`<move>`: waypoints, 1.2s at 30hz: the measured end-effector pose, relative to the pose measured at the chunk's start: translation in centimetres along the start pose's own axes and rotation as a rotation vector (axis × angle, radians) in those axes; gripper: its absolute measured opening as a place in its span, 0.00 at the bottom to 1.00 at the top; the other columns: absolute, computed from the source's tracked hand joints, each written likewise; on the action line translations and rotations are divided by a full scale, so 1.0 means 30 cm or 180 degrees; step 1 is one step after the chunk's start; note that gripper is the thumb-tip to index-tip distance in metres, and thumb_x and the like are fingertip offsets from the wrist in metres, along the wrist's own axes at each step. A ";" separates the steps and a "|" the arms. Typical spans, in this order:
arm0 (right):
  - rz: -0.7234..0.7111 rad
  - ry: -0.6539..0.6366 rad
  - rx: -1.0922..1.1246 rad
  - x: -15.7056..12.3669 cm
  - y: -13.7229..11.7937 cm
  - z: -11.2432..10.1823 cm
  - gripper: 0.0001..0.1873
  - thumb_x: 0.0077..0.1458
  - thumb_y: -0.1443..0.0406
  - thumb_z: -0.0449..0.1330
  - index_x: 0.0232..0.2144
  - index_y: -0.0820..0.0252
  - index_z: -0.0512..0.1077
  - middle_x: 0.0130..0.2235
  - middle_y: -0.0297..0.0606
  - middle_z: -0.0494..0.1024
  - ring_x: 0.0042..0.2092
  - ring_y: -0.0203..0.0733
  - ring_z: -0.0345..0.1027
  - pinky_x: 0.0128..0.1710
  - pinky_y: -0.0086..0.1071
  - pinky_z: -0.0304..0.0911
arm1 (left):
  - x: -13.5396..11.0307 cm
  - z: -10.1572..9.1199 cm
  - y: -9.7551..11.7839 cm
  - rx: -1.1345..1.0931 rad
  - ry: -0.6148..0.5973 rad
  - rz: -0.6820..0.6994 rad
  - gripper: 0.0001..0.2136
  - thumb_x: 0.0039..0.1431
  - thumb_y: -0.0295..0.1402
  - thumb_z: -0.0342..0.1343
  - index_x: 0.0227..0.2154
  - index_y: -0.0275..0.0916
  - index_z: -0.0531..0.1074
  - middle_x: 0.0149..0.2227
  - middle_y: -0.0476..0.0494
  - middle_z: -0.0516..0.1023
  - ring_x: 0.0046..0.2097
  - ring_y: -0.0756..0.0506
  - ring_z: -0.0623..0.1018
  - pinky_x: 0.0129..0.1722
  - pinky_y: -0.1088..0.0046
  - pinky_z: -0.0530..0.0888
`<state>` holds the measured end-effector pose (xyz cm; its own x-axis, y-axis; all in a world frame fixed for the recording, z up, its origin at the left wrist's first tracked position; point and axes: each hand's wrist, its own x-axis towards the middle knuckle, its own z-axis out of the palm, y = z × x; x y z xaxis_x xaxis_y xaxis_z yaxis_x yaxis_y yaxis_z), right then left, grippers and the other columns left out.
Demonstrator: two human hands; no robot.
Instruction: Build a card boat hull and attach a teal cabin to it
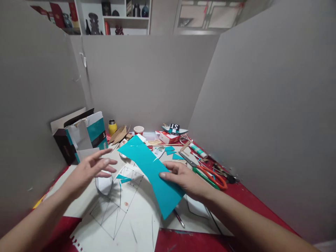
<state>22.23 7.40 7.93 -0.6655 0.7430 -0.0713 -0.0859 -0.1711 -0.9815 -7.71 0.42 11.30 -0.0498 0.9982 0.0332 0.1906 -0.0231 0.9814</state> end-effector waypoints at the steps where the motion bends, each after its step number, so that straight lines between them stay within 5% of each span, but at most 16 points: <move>1: -0.0005 -0.0069 0.0024 0.009 0.002 0.013 0.18 0.47 0.59 0.69 0.41 0.56 0.78 0.36 0.37 0.82 0.34 0.39 0.75 0.37 0.32 0.68 | 0.006 0.039 0.010 -0.0371 -0.0118 -0.0050 0.23 0.56 0.45 0.58 0.51 0.39 0.69 0.47 0.35 0.79 0.41 0.41 0.81 0.38 0.65 0.77; 6: -0.0136 -0.0409 0.0048 0.044 0.015 0.045 0.18 0.47 0.58 0.69 0.40 0.57 0.78 0.35 0.36 0.82 0.35 0.39 0.75 0.38 0.33 0.68 | 0.058 0.156 0.009 -0.1470 -0.0065 -0.0364 0.14 0.52 0.41 0.64 0.25 0.36 0.70 0.26 0.44 0.80 0.30 0.47 0.79 0.34 0.72 0.78; 9: -0.0214 -0.0369 0.0125 0.059 0.032 0.053 0.18 0.46 0.57 0.69 0.41 0.56 0.78 0.35 0.35 0.81 0.36 0.39 0.75 0.40 0.34 0.68 | 0.082 0.180 -0.010 -0.1784 -0.0281 -0.0406 0.12 0.52 0.40 0.64 0.25 0.36 0.71 0.25 0.48 0.78 0.28 0.50 0.77 0.30 0.76 0.77; 14: -0.0362 -0.0150 -0.0061 0.090 0.057 0.068 0.18 0.48 0.56 0.67 0.40 0.58 0.77 0.35 0.35 0.81 0.36 0.40 0.74 0.40 0.35 0.67 | 0.097 0.209 -0.031 -0.1327 -0.0701 -0.0270 0.11 0.54 0.40 0.62 0.26 0.36 0.75 0.27 0.48 0.79 0.29 0.49 0.77 0.33 0.72 0.77; 18: -0.0998 0.0635 -0.0889 0.094 0.024 0.035 0.15 0.52 0.54 0.63 0.36 0.58 0.77 0.37 0.37 0.80 0.38 0.41 0.72 0.38 0.33 0.66 | 0.106 0.186 -0.009 -0.0469 0.0106 0.0115 0.16 0.51 0.44 0.62 0.19 0.37 0.73 0.22 0.48 0.77 0.29 0.44 0.79 0.32 0.67 0.77; 22: -0.1170 0.1430 -0.0702 0.070 -0.017 -0.021 0.19 0.54 0.51 0.61 0.24 0.60 0.72 0.25 0.35 0.77 0.28 0.36 0.70 0.32 0.29 0.66 | 0.106 0.142 0.013 0.1055 0.1098 0.1086 0.14 0.57 0.45 0.55 0.26 0.41 0.77 0.30 0.44 0.82 0.37 0.38 0.80 0.38 0.62 0.77; 24: -0.0847 0.1297 -0.0296 0.052 -0.023 -0.024 0.22 0.53 0.48 0.60 0.22 0.61 0.71 0.22 0.35 0.76 0.23 0.34 0.69 0.26 0.28 0.65 | 0.110 0.139 0.006 0.1642 0.0931 0.2058 0.13 0.60 0.42 0.51 0.40 0.44 0.77 0.41 0.43 0.82 0.45 0.38 0.79 0.47 0.59 0.75; 27: -0.0182 0.0484 0.0282 0.028 -0.018 0.008 0.30 0.52 0.41 0.54 0.26 0.62 0.74 0.23 0.38 0.77 0.22 0.38 0.71 0.21 0.29 0.65 | 0.126 0.169 -0.022 0.2545 0.0351 0.3512 0.17 0.62 0.33 0.50 0.53 0.42 0.71 0.52 0.37 0.77 0.54 0.37 0.74 0.55 0.56 0.70; 30: 0.0083 0.0013 0.0469 0.014 -0.016 0.035 0.23 0.49 0.47 0.62 0.31 0.63 0.76 0.24 0.36 0.77 0.23 0.37 0.70 0.23 0.29 0.66 | 0.147 0.215 -0.048 0.3204 0.0079 0.4106 0.20 0.61 0.23 0.49 0.56 0.39 0.68 0.54 0.34 0.75 0.57 0.36 0.71 0.55 0.55 0.69; 33: -0.0080 0.0252 0.0310 0.009 -0.032 0.015 0.16 0.42 0.58 0.70 0.32 0.63 0.78 0.26 0.35 0.78 0.25 0.34 0.70 0.25 0.27 0.66 | 0.157 0.239 -0.041 0.2798 0.0167 0.3895 0.23 0.60 0.23 0.50 0.58 0.44 0.65 0.58 0.37 0.70 0.60 0.36 0.67 0.58 0.52 0.66; 36: -0.0456 0.0584 0.0113 0.008 -0.057 -0.022 0.15 0.45 0.58 0.69 0.36 0.61 0.79 0.30 0.36 0.80 0.29 0.36 0.71 0.30 0.29 0.67 | 0.158 0.248 -0.005 0.1331 0.0528 0.2558 0.26 0.60 0.31 0.54 0.62 0.48 0.59 0.60 0.40 0.68 0.58 0.36 0.70 0.54 0.54 0.70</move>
<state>22.71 8.30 9.49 -0.4988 0.8660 0.0341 -0.1980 -0.0756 -0.9773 -0.68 5.56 9.92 0.1171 0.6692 0.7338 0.5659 -0.6521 0.5044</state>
